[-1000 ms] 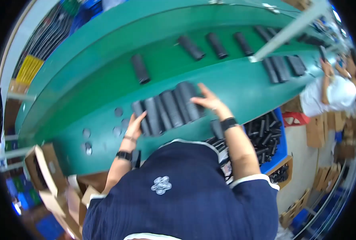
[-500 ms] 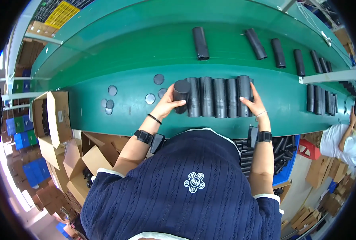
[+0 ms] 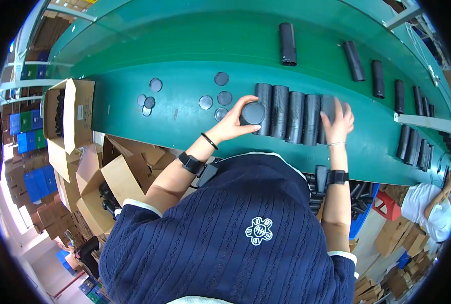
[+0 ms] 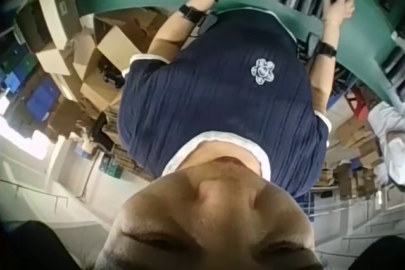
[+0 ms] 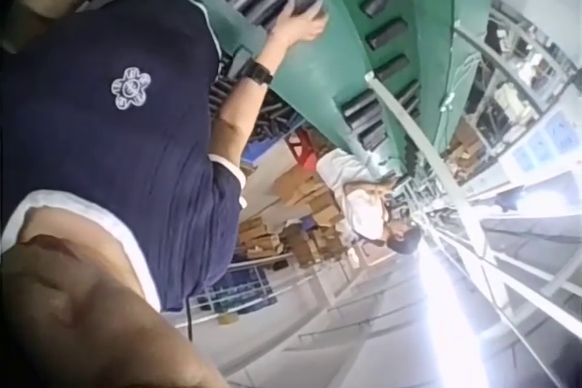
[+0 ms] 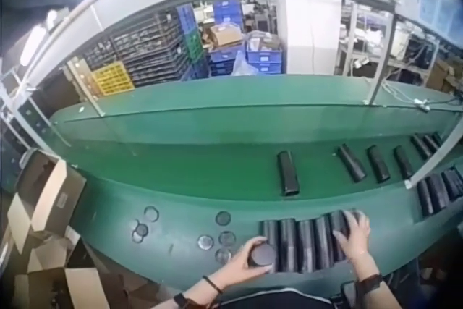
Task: The person removes newspaper from a box, transfers binoculars to a conveyor belt, and fits lens caps onto the binoculars by hand. They then place the binoculars back into the box, covering them with newspaper.
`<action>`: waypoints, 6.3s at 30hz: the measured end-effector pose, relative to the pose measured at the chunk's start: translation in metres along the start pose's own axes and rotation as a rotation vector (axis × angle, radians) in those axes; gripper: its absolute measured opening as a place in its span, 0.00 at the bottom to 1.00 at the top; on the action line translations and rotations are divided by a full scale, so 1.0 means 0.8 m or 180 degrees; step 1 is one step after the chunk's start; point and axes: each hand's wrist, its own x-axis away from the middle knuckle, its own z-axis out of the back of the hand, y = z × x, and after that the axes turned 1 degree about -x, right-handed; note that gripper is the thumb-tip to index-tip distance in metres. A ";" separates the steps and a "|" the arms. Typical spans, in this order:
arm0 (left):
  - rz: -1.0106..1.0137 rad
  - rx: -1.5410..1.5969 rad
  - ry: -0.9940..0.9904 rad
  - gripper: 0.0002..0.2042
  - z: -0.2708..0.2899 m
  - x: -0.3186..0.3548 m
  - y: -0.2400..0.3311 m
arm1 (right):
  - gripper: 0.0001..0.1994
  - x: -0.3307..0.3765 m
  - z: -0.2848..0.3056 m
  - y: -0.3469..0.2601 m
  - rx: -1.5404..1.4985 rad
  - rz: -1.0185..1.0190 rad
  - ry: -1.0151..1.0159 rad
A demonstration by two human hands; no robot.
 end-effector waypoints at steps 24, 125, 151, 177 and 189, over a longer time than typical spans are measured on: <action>0.0267 -0.0407 0.0246 0.35 0.006 0.016 0.006 | 0.15 0.019 0.004 -0.211 -0.4371 -0.1001 -0.2322; 0.1195 0.0704 0.0594 0.32 0.156 0.113 -0.027 | 0.13 -0.106 -0.162 -0.403 -0.0633 0.0322 -0.1723; 0.0992 0.1636 -0.0035 0.32 0.138 0.087 0.013 | 0.16 -0.049 -0.045 -0.335 -0.3848 0.0669 -0.3626; 0.0160 0.0007 0.0161 0.40 0.065 0.089 -0.009 | 0.29 -0.002 0.051 -0.281 -0.2611 0.2189 -0.2482; 0.0169 -0.0320 0.0155 0.32 0.063 0.080 -0.022 | 0.28 0.015 0.029 -0.292 -0.2471 0.2530 -0.1916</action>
